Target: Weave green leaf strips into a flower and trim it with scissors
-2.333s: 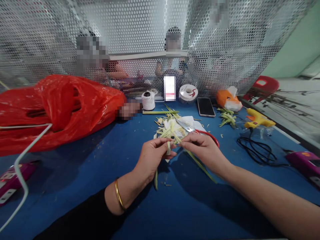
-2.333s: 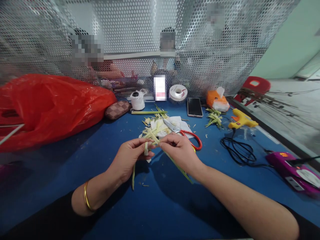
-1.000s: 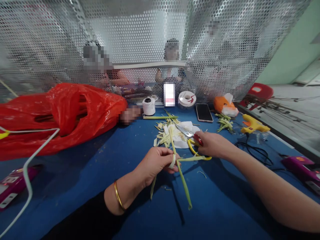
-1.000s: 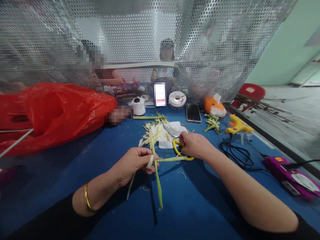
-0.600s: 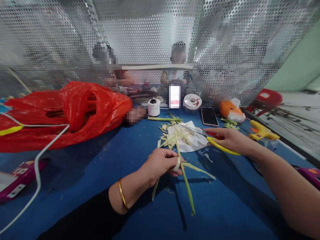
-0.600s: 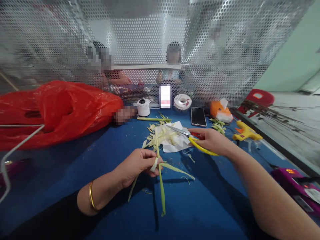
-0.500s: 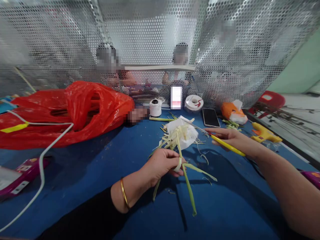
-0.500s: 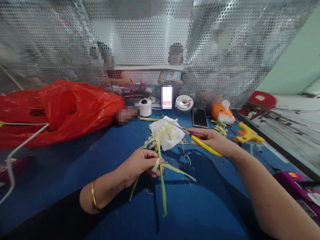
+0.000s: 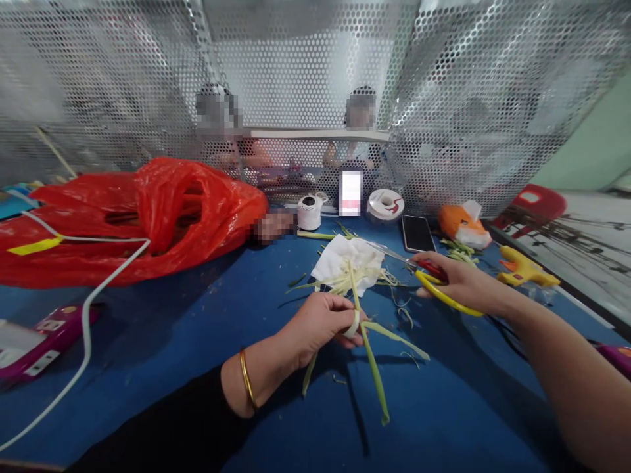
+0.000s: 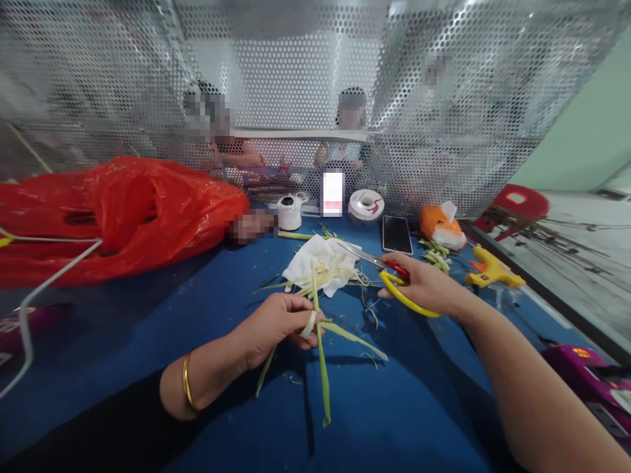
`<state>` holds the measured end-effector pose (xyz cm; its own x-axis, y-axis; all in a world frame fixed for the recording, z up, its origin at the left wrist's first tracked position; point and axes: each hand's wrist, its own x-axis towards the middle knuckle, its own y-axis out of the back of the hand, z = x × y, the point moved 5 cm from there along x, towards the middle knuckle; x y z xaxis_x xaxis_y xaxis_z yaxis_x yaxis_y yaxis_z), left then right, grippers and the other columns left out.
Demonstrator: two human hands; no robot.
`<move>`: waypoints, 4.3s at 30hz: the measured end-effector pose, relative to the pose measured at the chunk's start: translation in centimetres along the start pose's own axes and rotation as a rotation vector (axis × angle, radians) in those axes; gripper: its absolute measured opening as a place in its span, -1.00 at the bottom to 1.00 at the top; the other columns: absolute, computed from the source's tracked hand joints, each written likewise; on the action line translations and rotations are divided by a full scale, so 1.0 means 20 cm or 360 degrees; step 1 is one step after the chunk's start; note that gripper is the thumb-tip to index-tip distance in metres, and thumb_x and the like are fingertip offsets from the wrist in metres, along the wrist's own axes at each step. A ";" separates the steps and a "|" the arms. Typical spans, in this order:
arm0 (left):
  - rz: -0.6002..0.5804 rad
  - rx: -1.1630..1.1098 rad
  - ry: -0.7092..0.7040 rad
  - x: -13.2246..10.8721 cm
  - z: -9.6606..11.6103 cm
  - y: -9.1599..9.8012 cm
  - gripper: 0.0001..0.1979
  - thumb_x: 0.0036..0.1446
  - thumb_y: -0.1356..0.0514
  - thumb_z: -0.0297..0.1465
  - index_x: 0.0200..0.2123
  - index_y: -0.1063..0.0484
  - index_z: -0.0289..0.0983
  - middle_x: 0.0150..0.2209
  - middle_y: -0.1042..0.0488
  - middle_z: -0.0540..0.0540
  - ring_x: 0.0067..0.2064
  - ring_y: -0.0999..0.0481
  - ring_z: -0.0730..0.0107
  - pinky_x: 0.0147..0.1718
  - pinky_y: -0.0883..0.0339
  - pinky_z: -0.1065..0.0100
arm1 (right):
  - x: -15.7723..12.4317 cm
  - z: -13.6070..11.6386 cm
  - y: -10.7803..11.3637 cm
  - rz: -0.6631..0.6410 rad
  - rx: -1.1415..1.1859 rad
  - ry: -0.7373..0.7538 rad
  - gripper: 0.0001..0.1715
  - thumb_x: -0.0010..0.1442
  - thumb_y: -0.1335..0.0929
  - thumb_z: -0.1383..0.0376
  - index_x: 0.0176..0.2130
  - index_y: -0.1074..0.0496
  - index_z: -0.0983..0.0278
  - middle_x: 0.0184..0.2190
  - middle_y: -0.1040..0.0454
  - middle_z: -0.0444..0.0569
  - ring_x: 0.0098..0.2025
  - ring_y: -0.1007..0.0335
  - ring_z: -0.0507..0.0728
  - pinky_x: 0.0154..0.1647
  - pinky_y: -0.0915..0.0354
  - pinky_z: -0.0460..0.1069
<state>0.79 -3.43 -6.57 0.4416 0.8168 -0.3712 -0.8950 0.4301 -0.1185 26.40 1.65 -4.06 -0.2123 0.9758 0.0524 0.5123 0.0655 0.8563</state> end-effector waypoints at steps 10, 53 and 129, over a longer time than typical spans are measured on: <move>0.0019 -0.0014 0.0000 0.01 -0.01 0.01 -0.88 -0.09 -0.25 -0.41 -0.48 -0.49 -0.38 -0.52 -0.52 -0.12 -0.53 -0.50 0.46 -0.54 -0.38 0.46 | -0.03 -0.09 -0.07 -0.0471 0.0642 0.0106 -0.23 -0.10 -0.49 0.04 0.05 -0.24 0.17 -0.29 -0.32 -0.10 -0.29 -0.28 0.13 -0.32 -0.26 -0.04; 0.0087 -0.0117 -0.0046 0.00 -0.01 -0.03 -0.92 -0.01 -0.22 -0.51 -0.43 -0.53 -0.38 -0.49 -0.55 -0.09 -0.53 -0.54 0.46 -0.55 -0.38 0.51 | -0.08 -0.58 -0.30 0.0263 0.1150 -0.0085 -0.77 -0.02 -0.43 0.16 -0.36 -0.51 0.26 -0.48 -0.55 -0.08 -0.44 -0.44 0.09 -0.41 -0.35 -0.03; 0.0282 -0.0664 -0.0095 0.02 -0.01 -0.01 -0.77 -0.01 -0.27 -0.62 -0.22 -0.50 -0.35 -0.34 -0.60 -0.11 -0.62 -0.44 0.62 -0.69 -0.29 0.60 | -0.20 -0.56 -0.47 0.0081 0.1867 -0.0434 -0.79 -0.03 -0.41 0.25 -0.57 -0.41 0.32 -0.60 -0.43 -0.11 -0.54 -0.27 -0.02 -0.47 -0.23 -0.07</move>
<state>1.08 -3.36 -6.91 0.2712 0.8898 -0.3669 -0.9004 0.0998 -0.4234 13.19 -5.27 -6.54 -0.0595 0.9855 -0.1588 0.9896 0.0373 -0.1392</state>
